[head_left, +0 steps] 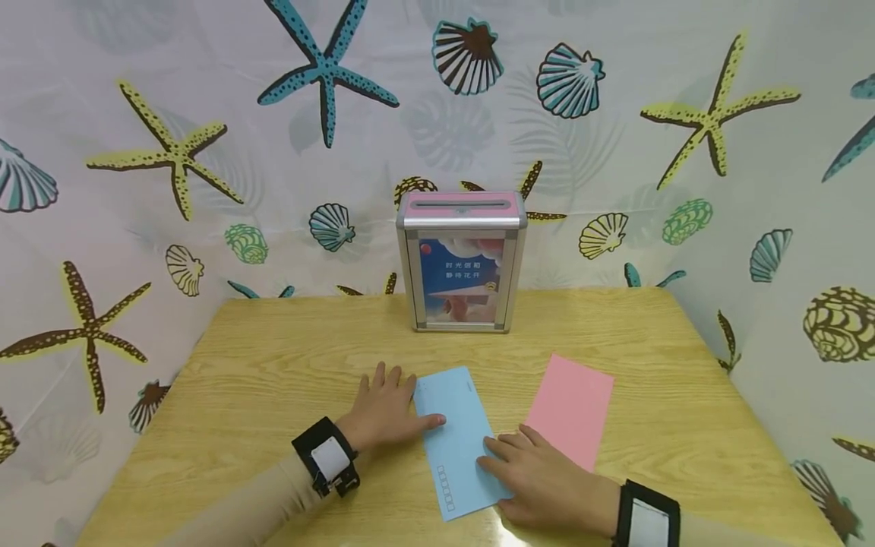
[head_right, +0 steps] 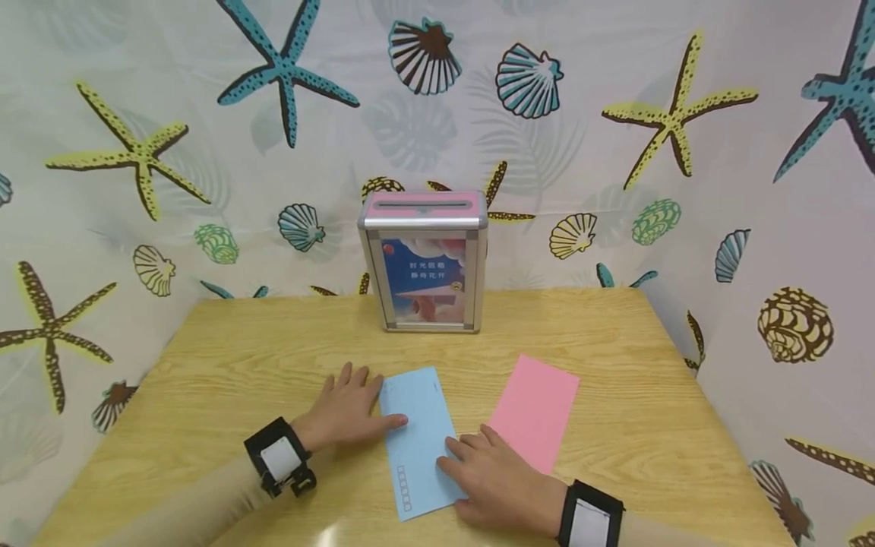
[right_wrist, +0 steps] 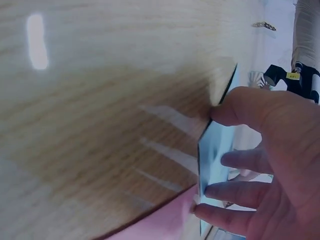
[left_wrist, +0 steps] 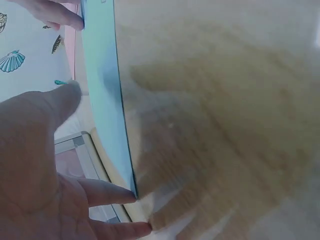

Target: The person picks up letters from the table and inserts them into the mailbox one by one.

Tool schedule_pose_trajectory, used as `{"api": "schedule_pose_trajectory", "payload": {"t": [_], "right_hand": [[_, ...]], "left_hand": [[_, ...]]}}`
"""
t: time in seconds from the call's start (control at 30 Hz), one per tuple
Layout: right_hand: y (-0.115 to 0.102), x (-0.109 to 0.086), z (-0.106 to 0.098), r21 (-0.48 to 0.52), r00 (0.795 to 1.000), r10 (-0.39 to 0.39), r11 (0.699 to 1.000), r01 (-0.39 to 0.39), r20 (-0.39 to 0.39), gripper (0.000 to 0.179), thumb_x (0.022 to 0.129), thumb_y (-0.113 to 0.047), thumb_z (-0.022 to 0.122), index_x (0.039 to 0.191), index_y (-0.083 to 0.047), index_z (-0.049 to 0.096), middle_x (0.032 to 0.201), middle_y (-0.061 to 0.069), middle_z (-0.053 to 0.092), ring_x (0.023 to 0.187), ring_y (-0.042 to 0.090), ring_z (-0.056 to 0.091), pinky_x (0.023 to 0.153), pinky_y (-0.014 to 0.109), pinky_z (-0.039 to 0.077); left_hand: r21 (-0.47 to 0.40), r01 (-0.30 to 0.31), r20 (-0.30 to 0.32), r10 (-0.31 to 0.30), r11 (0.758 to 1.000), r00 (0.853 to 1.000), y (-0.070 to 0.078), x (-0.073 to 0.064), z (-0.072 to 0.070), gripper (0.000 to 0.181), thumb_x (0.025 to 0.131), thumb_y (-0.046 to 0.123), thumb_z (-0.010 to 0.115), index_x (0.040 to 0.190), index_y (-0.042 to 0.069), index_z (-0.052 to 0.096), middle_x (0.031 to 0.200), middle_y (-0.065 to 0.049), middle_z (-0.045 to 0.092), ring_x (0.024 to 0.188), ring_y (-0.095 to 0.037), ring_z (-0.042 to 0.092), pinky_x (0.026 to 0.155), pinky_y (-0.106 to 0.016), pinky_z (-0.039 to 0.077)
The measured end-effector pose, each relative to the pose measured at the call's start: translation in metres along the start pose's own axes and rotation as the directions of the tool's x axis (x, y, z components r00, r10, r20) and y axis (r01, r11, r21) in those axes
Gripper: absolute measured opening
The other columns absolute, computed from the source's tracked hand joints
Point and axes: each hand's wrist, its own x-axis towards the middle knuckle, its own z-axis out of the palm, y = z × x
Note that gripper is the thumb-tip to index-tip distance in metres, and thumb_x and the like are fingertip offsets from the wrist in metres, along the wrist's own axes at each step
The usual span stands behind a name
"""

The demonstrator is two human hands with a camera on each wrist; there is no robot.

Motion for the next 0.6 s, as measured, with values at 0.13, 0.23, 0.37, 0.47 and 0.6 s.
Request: {"api": "schedule_pose_trajectory", "payload": {"t": [0.13,0.23,0.37,0.47,0.6], "right_hand": [[0.001,0.002,0.001,-0.014,1.0,-0.014,1.0,0.014,-0.004,0.042,0.081,-0.036,0.069,0.117,-0.015,0.064,0.125,0.01,0.063,0.112,0.027,0.057,0.096,0.06,0.044],[0.001,0.005,0.001,-0.024,0.999,-0.03,0.999,0.03,-0.011,0.038,0.081,-0.034,0.069,0.112,-0.014,0.066,0.123,0.012,0.064,0.11,0.027,0.058,0.095,0.055,0.046],[0.002,0.007,0.002,-0.022,0.998,-0.06,0.998,0.059,-0.016,0.034,0.081,-0.033,0.069,0.109,-0.012,0.067,0.122,0.016,0.064,0.107,0.026,0.059,0.092,0.045,0.051],[0.002,0.007,0.002,-0.025,0.997,-0.079,0.997,0.079,-0.001,0.035,0.082,-0.033,0.069,0.111,-0.012,0.067,0.123,0.016,0.064,0.107,0.026,0.059,0.09,0.042,0.052],[0.003,0.008,0.003,-0.039,0.996,-0.092,0.995,0.092,0.003,0.036,0.083,-0.033,0.07,0.113,-0.013,0.067,0.123,0.014,0.064,0.106,0.025,0.059,0.088,0.04,0.053]], "left_hand": [[0.023,-0.028,-0.027,0.028,0.999,0.999,0.001,0.008,-0.004,0.081,0.085,0.071,0.054,0.129,0.003,0.059,0.126,-0.022,0.054,0.112,-0.041,0.05,0.09,-0.059,0.046],[-0.005,-0.052,-0.038,0.052,0.999,0.998,0.0,0.014,-0.008,0.066,0.088,0.058,0.062,0.119,0.0,0.064,0.112,-0.019,0.057,0.094,-0.033,0.054,0.079,-0.051,0.05],[-0.082,-0.064,-0.007,0.064,0.995,0.998,-0.003,0.021,-0.014,0.055,0.088,0.044,0.069,0.116,-0.003,0.063,0.107,-0.017,0.057,0.09,-0.029,0.055,0.076,-0.047,0.051],[-0.134,-0.062,0.023,0.065,0.989,0.998,-0.008,0.026,-0.017,0.046,0.088,0.037,0.071,0.11,-0.003,0.063,0.1,-0.013,0.058,0.087,-0.025,0.054,0.074,-0.042,0.051],[-0.199,-0.049,0.046,0.059,0.979,0.997,-0.016,0.033,-0.021,0.032,0.088,0.03,0.072,0.084,0.0,0.063,0.081,-0.007,0.052,0.073,-0.02,0.047,0.061,-0.034,0.041]]}}
